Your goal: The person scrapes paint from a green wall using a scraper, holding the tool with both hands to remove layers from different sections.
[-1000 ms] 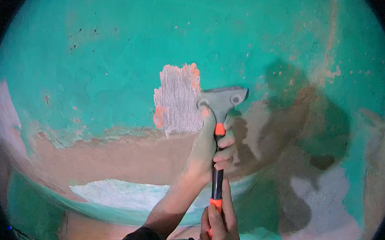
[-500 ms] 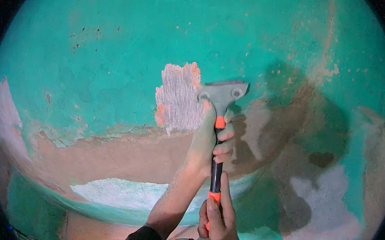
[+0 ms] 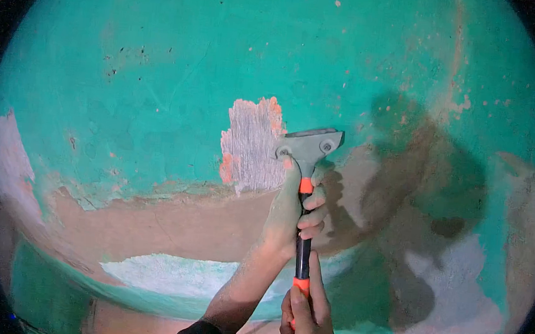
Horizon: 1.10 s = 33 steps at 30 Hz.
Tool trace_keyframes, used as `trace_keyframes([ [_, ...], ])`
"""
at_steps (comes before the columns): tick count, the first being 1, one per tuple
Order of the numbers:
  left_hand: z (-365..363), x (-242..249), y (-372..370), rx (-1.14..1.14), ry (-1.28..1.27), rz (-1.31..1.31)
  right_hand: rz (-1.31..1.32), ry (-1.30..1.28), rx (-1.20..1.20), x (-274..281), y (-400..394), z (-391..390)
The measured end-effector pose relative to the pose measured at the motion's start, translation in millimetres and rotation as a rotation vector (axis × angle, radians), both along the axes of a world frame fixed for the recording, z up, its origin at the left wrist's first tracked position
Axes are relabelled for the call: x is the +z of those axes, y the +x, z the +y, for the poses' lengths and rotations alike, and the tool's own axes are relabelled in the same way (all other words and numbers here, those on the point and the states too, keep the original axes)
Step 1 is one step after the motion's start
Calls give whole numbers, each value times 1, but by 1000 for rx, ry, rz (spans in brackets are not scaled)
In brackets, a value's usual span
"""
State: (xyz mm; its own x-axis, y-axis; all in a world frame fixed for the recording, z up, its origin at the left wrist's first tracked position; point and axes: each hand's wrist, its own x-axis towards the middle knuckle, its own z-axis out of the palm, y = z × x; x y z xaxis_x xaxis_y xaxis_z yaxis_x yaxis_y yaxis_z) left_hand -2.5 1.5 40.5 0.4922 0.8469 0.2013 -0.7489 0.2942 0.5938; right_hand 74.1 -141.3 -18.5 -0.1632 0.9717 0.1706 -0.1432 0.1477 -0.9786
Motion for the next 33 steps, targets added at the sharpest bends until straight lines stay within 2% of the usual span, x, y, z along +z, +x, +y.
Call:
trace_keyframes([
  [5, 2, 6, 2, -49, 24, -116, 46, -35, 33, 0, 6, -1],
  [8, -3, -8, 1, -43, -4, -99, 75, 357, -77, -26, -3, 9],
  [12, -1, -3, 1, -30, 19, -47, 77, 277, -40, -21, 2, 5],
  [14, 0, -10, 1, -33, 23, -22, 75, 375, -101, -41, -3, 14],
  [17, 1, 1, 1, 0, 17, 10, -51, -40, -18, 8, 1, -1],
  [20, 4, 9, 2, -12, 68, -18, 45, -15, -16, 13, 0, 1],
  [23, -1, -7, 2, -27, 26, -16, -26, 35, -12, -7, 6, 1],
  [26, 6, 5, 4, -55, 65, -101, 159, 209, 20, -6, 3, 5],
  [29, -2, 6, 3, 15, -69, 13, 123, 230, 1, -11, 3, 5],
  [33, 3, -2, 4, -81, 43, -74, -37, 358, -81, -34, 5, 14],
])
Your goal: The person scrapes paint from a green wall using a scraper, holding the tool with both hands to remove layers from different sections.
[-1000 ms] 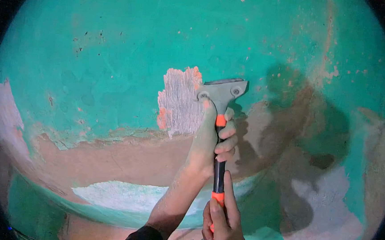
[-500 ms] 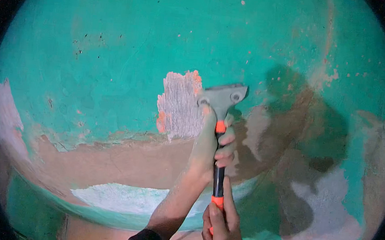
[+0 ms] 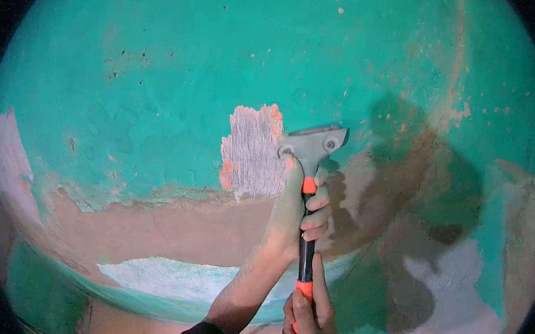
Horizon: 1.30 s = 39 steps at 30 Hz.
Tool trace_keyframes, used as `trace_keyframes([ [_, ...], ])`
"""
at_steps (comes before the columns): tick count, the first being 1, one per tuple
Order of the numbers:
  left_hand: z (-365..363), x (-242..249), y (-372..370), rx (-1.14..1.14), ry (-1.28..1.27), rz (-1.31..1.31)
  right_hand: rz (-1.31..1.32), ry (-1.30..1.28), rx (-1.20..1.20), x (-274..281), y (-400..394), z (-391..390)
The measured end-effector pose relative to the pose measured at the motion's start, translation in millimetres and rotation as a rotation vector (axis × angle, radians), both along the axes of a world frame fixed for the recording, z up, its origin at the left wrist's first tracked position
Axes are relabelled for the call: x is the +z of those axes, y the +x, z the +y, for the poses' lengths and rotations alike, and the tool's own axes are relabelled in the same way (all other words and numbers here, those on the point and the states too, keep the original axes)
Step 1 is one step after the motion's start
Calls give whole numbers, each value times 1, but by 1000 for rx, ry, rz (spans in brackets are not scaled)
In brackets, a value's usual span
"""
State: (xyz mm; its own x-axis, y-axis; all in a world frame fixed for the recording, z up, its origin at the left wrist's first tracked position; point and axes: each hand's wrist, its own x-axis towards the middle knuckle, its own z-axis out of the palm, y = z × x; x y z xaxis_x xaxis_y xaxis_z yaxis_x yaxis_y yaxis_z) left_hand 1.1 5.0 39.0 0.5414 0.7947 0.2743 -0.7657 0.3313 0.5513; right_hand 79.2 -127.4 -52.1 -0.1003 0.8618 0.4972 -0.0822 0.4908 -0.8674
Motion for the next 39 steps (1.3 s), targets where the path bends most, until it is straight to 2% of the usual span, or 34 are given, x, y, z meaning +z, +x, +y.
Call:
trace_keyframes([
  [2, 3, 2, 0, -49, 10, -62, 14, -32, 30, 5, 2, -3],
  [8, -1, 0, 0, -15, -26, -23, 141, -146, 69, 23, -5, -11],
  [10, -1, -2, 1, 18, -20, 6, 74, 12, 36, 1, -2, 2],
  [12, 0, -1, 0, 29, -6, 20, 69, 65, 28, -4, -3, 6],
  [14, 1, 2, 0, 18, 5, -1, 106, 5, 45, 11, -4, 1],
  [17, 2, 4, 1, 15, 9, -26, 69, -406, 58, 40, -4, -13],
  [23, 4, 7, 0, 9, 5, -36, 43, -365, 73, 40, -3, -11],
  [26, -2, 1, -1, 51, -8, 34, 69, 87, 20, 1, -4, 6],
  [29, -2, 6, -2, 28, -2, 6, 47, -38, 11, 12, -4, -3],
  [32, 2, 7, -1, 10, 0, -49, 33, -417, 56, 44, -2, -12],
  [35, -1, -4, -1, -11, 10, -58, 11, -384, 68, 38, -2, -13],
  [39, 1, 10, -1, 35, 14, -21, 43, -355, 79, 38, -1, -9],
])
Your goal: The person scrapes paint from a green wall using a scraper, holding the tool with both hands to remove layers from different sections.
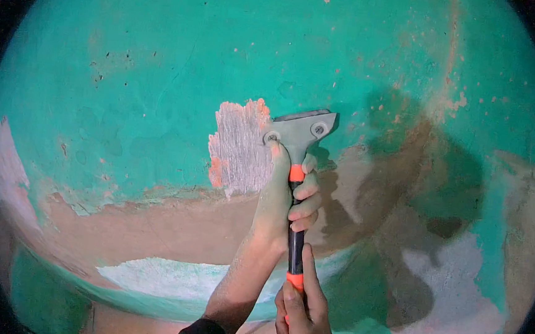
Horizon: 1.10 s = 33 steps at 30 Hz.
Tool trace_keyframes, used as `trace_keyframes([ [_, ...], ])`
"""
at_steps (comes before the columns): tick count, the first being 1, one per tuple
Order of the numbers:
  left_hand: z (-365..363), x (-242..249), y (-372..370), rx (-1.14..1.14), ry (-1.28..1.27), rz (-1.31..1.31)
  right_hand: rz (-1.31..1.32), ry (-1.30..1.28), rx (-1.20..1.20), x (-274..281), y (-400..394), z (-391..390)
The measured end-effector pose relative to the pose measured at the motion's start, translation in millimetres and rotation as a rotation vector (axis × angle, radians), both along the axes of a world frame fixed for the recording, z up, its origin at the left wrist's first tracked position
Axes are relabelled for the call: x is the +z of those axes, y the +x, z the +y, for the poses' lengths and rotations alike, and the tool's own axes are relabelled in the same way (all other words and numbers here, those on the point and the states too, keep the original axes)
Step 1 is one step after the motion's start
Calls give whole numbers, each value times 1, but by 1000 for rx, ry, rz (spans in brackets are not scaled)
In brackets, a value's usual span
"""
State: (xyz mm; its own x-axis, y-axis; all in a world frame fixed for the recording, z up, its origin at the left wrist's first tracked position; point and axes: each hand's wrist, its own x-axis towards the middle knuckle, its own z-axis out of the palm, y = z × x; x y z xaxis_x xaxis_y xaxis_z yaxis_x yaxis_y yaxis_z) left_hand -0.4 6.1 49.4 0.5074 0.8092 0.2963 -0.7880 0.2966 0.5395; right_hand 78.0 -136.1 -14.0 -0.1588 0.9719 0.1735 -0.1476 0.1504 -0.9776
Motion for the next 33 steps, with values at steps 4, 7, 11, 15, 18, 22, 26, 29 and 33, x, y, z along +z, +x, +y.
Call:
trace_keyframes([
  [4, 0, -4, -2, -3, 20, 9, -18, -20, -6, 2, -1, -2],
  [7, 5, 5, -2, -24, 50, -34, 16, -14, 9, 12, -2, 1],
  [11, 0, -4, -3, -22, 16, 8, 32, 38, 12, -1, 0, 0],
  [15, 2, 7, -1, -53, 3, -53, -5, 188, -20, -13, 1, 9],
  [18, 2, 9, 1, -73, -38, -102, -35, -51, -9, 18, -1, -4],
  [22, 4, 12, -3, -73, 19, -66, -37, -41, -36, 19, -5, -2],
  [26, 3, 8, -2, -58, 14, -20, -85, -107, -8, 30, -2, -5],
  [29, -3, 7, -3, -54, 14, -17, -111, -55, -25, 26, -4, -7],
  [33, 2, 14, -1, -49, 22, -24, -53, 45, -26, 17, 0, 1],
])
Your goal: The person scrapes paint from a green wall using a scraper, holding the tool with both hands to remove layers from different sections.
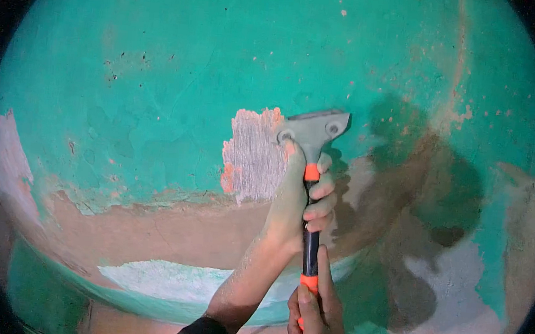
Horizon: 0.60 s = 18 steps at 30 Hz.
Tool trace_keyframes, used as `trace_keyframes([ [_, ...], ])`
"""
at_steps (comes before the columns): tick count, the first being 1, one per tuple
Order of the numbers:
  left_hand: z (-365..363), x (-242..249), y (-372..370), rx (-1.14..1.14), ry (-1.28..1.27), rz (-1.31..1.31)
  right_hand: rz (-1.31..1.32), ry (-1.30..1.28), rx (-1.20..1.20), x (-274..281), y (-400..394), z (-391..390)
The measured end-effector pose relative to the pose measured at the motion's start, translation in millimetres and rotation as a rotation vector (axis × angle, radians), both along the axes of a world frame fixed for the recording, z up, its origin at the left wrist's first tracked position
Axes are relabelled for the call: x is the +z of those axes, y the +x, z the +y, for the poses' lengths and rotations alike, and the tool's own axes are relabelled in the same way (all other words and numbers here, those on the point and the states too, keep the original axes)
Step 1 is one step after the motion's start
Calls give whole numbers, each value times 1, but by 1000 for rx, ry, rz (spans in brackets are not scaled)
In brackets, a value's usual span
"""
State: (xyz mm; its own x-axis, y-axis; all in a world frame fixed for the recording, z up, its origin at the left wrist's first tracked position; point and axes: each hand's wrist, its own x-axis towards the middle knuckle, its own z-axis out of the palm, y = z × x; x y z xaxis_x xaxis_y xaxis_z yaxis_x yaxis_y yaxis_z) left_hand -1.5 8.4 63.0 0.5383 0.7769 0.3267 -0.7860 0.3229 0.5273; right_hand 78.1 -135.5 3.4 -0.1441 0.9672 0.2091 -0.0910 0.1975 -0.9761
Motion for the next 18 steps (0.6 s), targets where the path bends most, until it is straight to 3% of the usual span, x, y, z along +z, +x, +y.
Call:
trace_keyframes([
  [2, -4, -12, 0, 9, -37, 61, 53, 148, 4, -25, 2, 1],
  [12, -3, -14, 2, -11, -1, 15, 87, 290, -9, -33, -2, 7],
  [15, 1, -5, 3, -47, -9, -49, 165, 212, 28, -14, -2, 0],
  [18, -2, -21, 2, -52, -29, -22, 89, 209, -8, -37, 0, 3],
])
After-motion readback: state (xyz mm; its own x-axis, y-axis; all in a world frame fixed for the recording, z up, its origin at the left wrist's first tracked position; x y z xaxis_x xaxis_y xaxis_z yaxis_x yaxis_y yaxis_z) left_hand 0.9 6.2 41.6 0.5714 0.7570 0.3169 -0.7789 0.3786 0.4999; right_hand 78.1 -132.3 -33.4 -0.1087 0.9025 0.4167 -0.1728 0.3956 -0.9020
